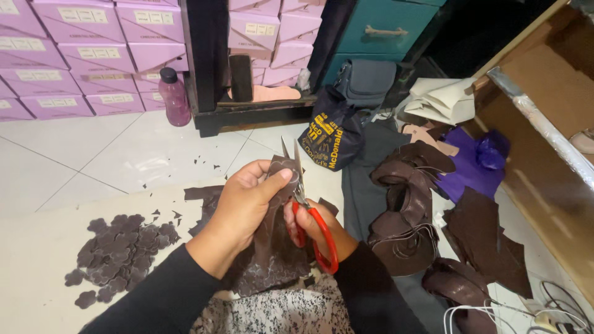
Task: The person uses red-handled scissors to cut small, flower-shaped pieces from a sheet of brown patterned leather. They hold the leather with one hand and carefully cut along the outlines with the other, placing the finished pieces on the floor.
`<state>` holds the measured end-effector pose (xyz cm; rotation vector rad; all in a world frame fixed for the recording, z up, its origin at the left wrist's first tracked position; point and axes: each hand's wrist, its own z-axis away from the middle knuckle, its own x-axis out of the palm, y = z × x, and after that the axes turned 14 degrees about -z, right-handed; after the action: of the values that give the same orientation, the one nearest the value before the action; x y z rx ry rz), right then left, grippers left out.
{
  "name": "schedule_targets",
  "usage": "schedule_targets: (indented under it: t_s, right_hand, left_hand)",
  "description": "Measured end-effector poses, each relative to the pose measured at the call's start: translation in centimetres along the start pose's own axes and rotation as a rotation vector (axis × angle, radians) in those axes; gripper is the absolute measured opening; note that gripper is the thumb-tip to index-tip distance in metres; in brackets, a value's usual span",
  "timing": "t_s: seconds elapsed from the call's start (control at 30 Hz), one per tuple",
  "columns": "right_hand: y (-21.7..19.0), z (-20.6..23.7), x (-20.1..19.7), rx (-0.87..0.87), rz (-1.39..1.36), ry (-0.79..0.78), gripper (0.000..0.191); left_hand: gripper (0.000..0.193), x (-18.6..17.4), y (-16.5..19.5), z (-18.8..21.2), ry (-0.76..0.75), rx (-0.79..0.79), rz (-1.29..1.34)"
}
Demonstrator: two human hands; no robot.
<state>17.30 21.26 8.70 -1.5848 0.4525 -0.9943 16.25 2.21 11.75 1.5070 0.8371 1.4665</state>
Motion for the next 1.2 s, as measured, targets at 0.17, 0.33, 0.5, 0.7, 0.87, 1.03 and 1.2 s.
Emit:
schedule_targets:
  t_s: [0.17,0.33,0.5,0.7,0.87,1.03,1.2]
  right_hand:
    - [-0.7,-0.4,0.2,-0.015,0.032,0.008,0.045]
    - [-1.3,0.0,0.6,0.002,0.118,0.016,0.039]
    - [-1.5,0.0,0.8,0.025,0.12,0.082,0.033]
    - [-1.2,-0.2,1.0,-0.013,0.082,0.072,0.037]
    - [-1.2,-0.4,0.6,-0.029,0.106,0.045,0.042]
    - [-0.8,-0.2,0.2,-0.017,0.137,0.018,0.048]
    - [0.4,-0.7,0.0,-0.007,0.08,0.081,0.048]
  left_hand:
    - [0.018,0.2,0.1,0.0,0.0,-0.038,0.023]
    - [0.018,0.2,0.8,-0.1,0.023,-0.063,0.018]
    - [0.016,0.1,1.2,0.5,0.028,-0.079,0.015]
    - [0.015,-0.4,1.7,0.9,0.002,-0.077,0.008]
    - [0.015,-0.8,2.1,0.7,-0.035,-0.108,0.016]
    - [0.016,-0.7,1.4,0.3,-0.038,-0.086,-0.002]
    - [0.017,-0.1,-0.1,-0.3,0.017,-0.017,-0.033]
